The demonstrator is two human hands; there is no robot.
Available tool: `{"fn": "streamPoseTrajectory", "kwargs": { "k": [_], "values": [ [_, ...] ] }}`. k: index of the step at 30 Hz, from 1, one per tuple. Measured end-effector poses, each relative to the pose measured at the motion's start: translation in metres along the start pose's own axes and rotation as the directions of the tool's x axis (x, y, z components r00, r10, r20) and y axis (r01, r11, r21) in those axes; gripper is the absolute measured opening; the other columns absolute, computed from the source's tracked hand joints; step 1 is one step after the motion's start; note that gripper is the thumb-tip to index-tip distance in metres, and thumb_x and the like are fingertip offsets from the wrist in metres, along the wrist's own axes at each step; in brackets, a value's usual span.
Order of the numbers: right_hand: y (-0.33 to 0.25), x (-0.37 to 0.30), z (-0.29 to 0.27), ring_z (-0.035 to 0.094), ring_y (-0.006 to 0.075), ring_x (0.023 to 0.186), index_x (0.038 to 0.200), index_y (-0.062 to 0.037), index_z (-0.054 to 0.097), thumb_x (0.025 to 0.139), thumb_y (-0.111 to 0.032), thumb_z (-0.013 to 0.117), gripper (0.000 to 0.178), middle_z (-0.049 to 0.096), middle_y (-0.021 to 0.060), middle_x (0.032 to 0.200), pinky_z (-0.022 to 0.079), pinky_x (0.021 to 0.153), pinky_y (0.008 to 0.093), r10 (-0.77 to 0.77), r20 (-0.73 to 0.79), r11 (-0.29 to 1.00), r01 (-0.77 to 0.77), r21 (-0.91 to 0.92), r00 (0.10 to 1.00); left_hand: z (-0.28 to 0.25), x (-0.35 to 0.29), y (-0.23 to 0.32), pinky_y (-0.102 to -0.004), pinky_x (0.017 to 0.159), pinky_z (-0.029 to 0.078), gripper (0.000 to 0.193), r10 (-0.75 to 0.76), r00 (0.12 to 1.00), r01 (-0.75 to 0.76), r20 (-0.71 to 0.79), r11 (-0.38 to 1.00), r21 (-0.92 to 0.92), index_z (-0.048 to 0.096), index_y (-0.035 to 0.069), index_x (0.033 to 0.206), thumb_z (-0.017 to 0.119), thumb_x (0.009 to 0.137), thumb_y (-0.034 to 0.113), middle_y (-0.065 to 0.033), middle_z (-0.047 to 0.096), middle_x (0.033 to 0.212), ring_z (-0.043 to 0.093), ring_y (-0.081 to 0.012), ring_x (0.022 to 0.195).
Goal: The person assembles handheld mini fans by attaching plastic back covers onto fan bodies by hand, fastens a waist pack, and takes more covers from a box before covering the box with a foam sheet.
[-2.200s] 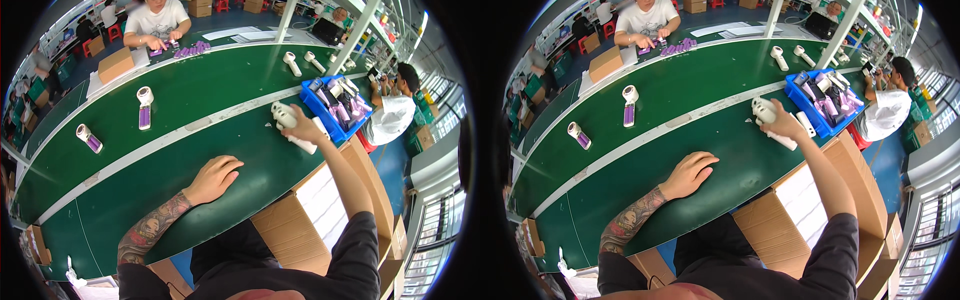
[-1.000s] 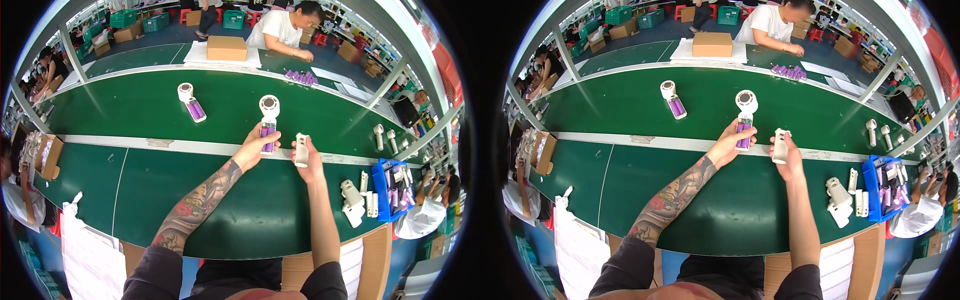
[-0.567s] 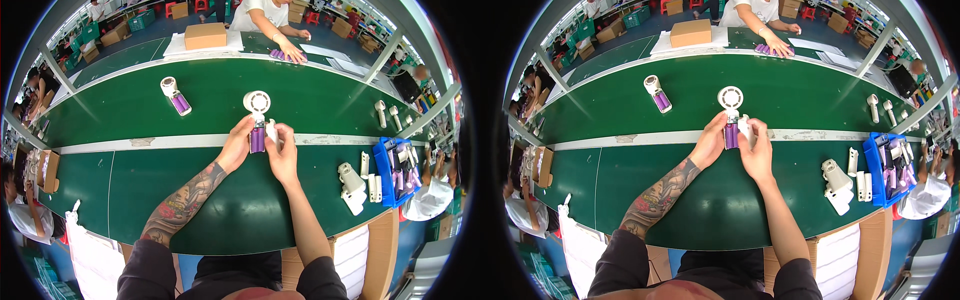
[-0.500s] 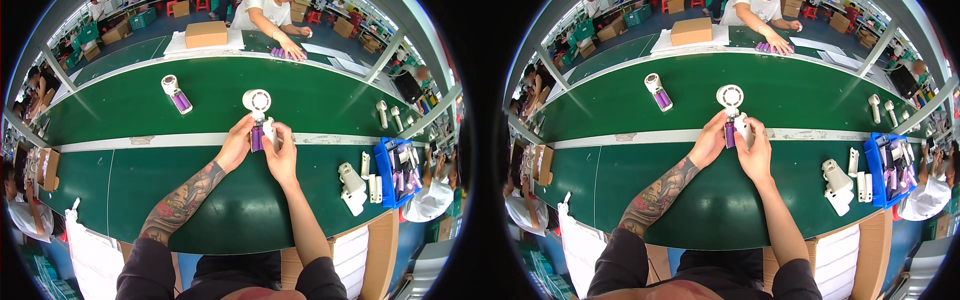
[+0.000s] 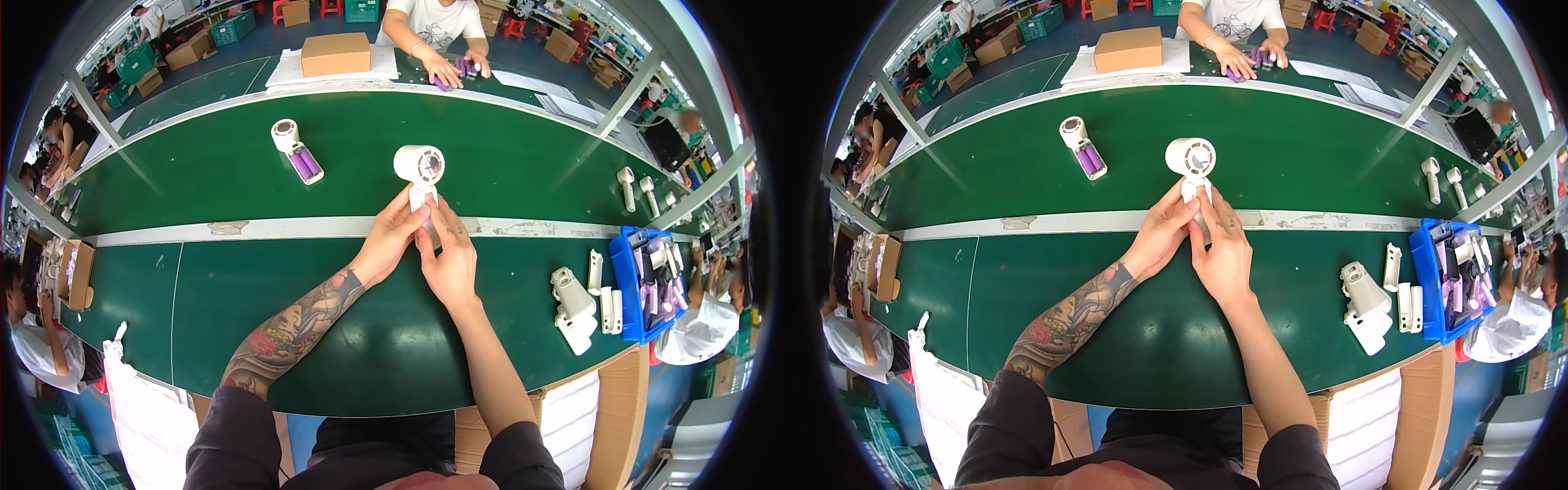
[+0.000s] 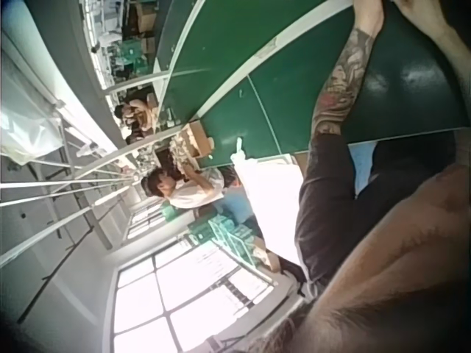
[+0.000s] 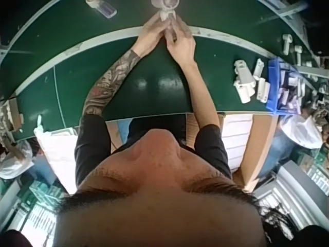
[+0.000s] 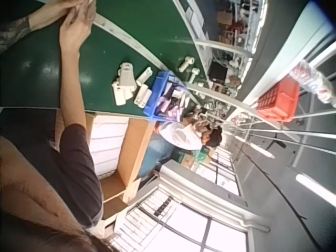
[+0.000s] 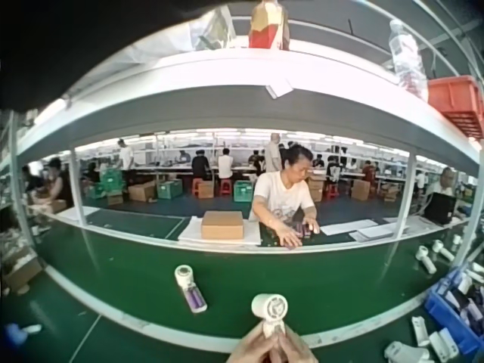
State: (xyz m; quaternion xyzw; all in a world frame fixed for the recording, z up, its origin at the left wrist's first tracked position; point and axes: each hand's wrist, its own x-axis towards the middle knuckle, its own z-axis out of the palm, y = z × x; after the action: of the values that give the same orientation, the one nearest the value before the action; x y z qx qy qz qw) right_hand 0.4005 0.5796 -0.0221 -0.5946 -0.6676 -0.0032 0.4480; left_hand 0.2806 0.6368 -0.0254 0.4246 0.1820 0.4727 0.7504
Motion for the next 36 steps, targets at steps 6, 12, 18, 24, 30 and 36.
{"fn": "streamPoseTrajectory", "kwargs": {
  "k": [6,12,18,24,30,36],
  "values": [
    [0.007,0.003,0.003,0.063,0.0304,0.12,0.142,-0.0092,0.058,0.086,-0.003,0.071,0.057,0.061,0.0167,0.138,0.053,0.099,0.0356,0.083,0.061,0.916,-0.1,0.388,0.995,-0.01,0.004,0.003,-0.0313,0.099,0.049,0.055,0.0,1.0,-0.004,0.019,0.983,0.186,0.039,0.004,0.153,0.058,0.102,0.008,-0.0137,0.057,0.139,0.055,-0.0193,0.125],
    [0.002,0.006,0.001,0.064,0.0306,0.117,0.139,-0.0058,0.058,0.085,-0.002,0.07,0.055,0.062,0.0181,0.136,0.053,0.096,0.0352,0.338,0.151,0.753,-0.363,0.549,0.929,-0.01,0.005,0.003,-0.0328,0.099,0.049,0.056,-0.004,1.0,-0.004,0.026,0.961,0.276,0.04,0.002,0.149,0.062,0.098,0.004,-0.0164,0.058,0.137,0.058,-0.0216,0.122],
    [0.014,0.003,-0.003,0.07,0.0326,0.103,0.134,-0.0033,0.06,0.084,-0.003,0.071,0.052,0.07,0.0189,0.12,0.055,0.087,0.0367,0.33,0.247,0.821,-0.406,0.401,0.911,-0.019,0.01,-0.004,-0.0336,0.097,0.051,0.062,0.145,0.974,-0.217,0.173,0.811,0.543,0.038,0.002,0.149,0.068,0.095,0.01,-0.0154,0.063,0.128,0.063,-0.0204,0.111],
    [0.012,0.002,-0.008,0.072,0.0317,0.091,0.132,-0.0016,0.061,0.084,-0.003,0.069,0.049,0.074,0.0189,0.106,0.055,0.081,0.0368,0.236,0.226,0.86,-0.312,0.404,0.945,-0.03,0.015,-0.007,-0.0327,0.094,0.052,0.072,-0.008,0.97,-0.113,0.241,0.867,0.485,0.034,0.002,0.151,0.074,0.092,0.013,-0.0129,0.064,0.121,0.064,-0.0184,0.101],
    [0.011,-0.001,-0.005,0.071,0.0283,0.084,0.133,0.0006,0.059,0.089,-0.005,0.066,0.045,0.073,0.0181,0.105,0.055,0.075,0.0345,0.228,0.187,0.916,-0.275,0.293,0.956,-0.018,0.009,-0.006,-0.029,0.091,0.05,0.057,0.086,0.975,-0.188,0.207,0.816,0.547,0.044,-0.001,0.144,0.069,0.097,0.02,-0.0116,0.065,0.113,0.063,-0.0169,0.098],
    [0.021,0.01,-0.021,0.066,0.0183,0.076,0.14,0.0043,0.051,0.099,-0.009,0.058,0.043,0.068,0.0151,0.099,0.053,0.068,0.028,0.16,0.557,-0.131,-0.542,0.83,0.815,-0.029,0.025,0.009,-0.0303,0.088,0.05,0.027,0.33,0.943,-0.248,-0.037,0.775,0.581,0.065,0.002,0.12,0.054,0.105,0.021,-0.0078,0.069,0.097,0.064,-0.0194,0.094]
  ]
}}
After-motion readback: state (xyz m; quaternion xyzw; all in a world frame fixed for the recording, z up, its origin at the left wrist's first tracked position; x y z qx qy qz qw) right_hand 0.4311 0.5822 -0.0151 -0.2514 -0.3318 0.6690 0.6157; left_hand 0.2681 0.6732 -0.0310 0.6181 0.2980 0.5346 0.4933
